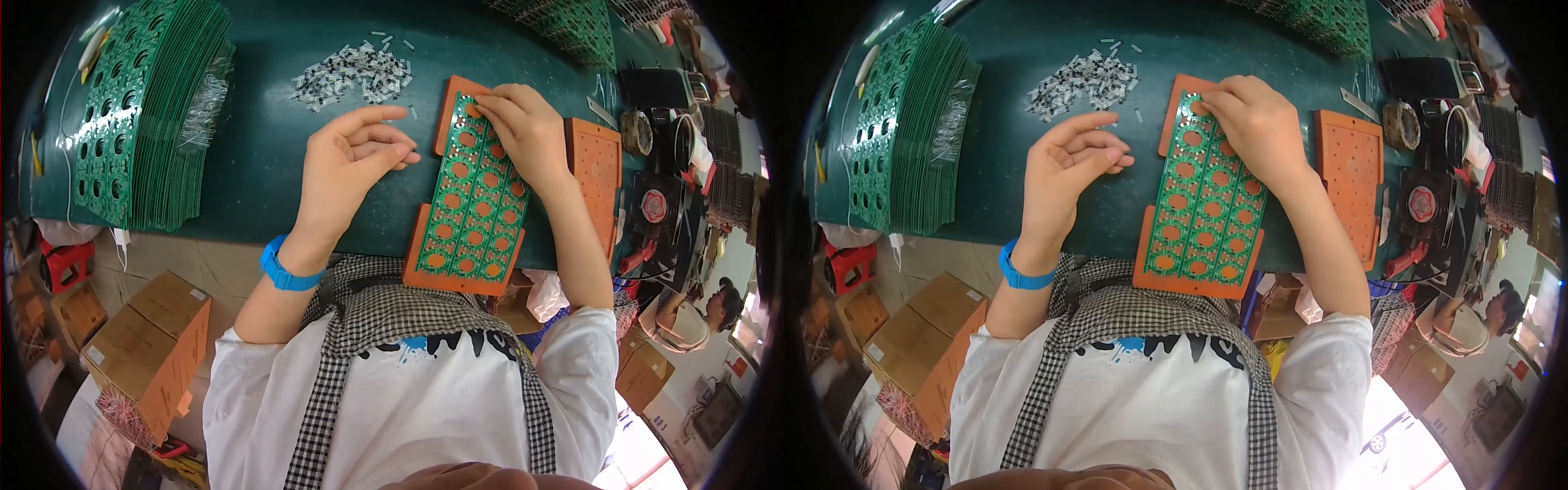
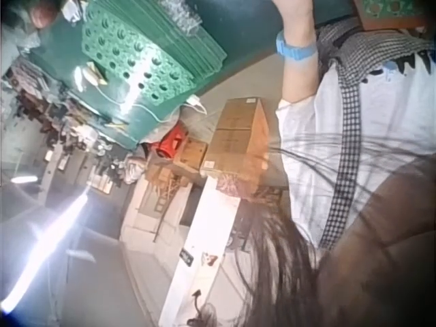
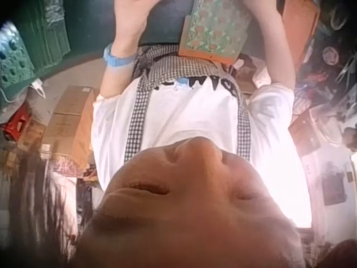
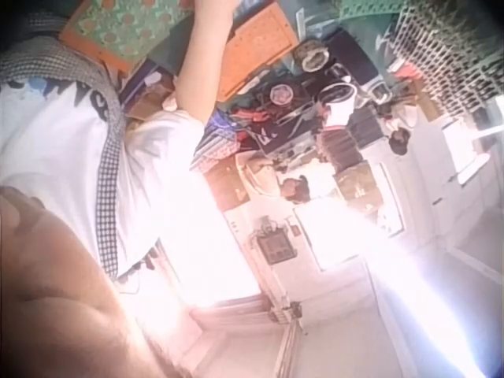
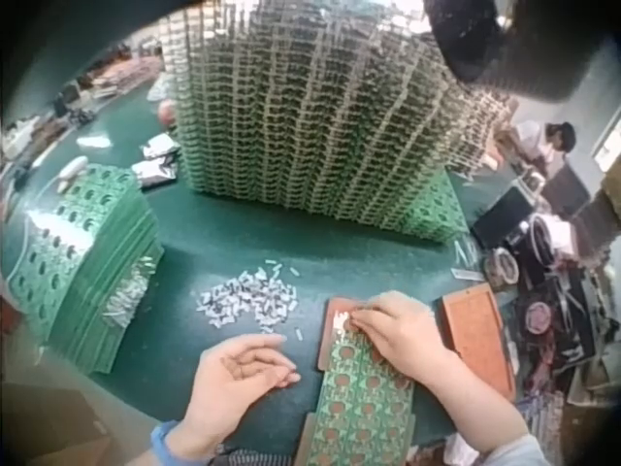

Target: The person inserts small electronic components into a circuit board held on a fixture plate by hand. The person then stacks the assembled board onto a pile and places a new circuit board onto the fixture plate.

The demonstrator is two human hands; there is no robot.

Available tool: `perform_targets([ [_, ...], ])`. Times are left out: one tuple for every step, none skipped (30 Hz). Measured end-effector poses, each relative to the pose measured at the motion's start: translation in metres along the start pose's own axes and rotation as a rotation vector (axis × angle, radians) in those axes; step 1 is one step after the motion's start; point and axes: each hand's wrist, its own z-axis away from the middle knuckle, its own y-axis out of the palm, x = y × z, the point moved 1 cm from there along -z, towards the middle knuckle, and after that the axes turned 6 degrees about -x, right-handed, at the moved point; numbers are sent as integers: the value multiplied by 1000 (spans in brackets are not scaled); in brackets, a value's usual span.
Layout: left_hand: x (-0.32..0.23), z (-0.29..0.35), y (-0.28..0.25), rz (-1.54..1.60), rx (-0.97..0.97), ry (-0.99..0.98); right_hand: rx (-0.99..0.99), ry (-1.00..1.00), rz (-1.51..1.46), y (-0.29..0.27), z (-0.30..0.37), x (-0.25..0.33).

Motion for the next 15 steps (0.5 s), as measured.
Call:
perform_targets([
  [-2,-1,2,-37,4,-44,46,-106,109,-3,0,4],
  [-3,-3,4,-74,8,-87,46,-107,108,-7,-2,10],
  [-2,-4,5,-77,-1,-84,26,-164,215,-9,-6,17],
  [-2,-5,6,-59,32,-95,5,-216,328,-12,-7,26],
  [-1,-6,8,-42,65,-105,24,-203,167,-15,-3,35],
  [0,-6,11,-41,67,-105,44,-186,11,-19,2,44],
  [1,-6,14,-31,93,-129,-4,-209,-101,-18,5,50],
  [2,-6,16,-22,118,-153,-5,-209,-100,-16,7,50],
  [3,-6,18,-23,121,-155,-23,-257,-141,-16,10,50],
  [4,-6,20,-36,163,-180,-42,-305,-182,-16,12,51],
  [5,-6,22,-48,206,-206,-68,-285,-201,-17,11,54],
  [6,-7,22,-47,201,-207,-66,-286,-204,-15,12,53],
  [7,-8,22,-67,217,-227,-37,-200,-264,-12,14,49],
  [7,-10,22,-87,232,-247,-7,-113,-323,-9,14,46],
  [5,-14,22,-87,233,-253,22,27,-319,-12,12,43],
])
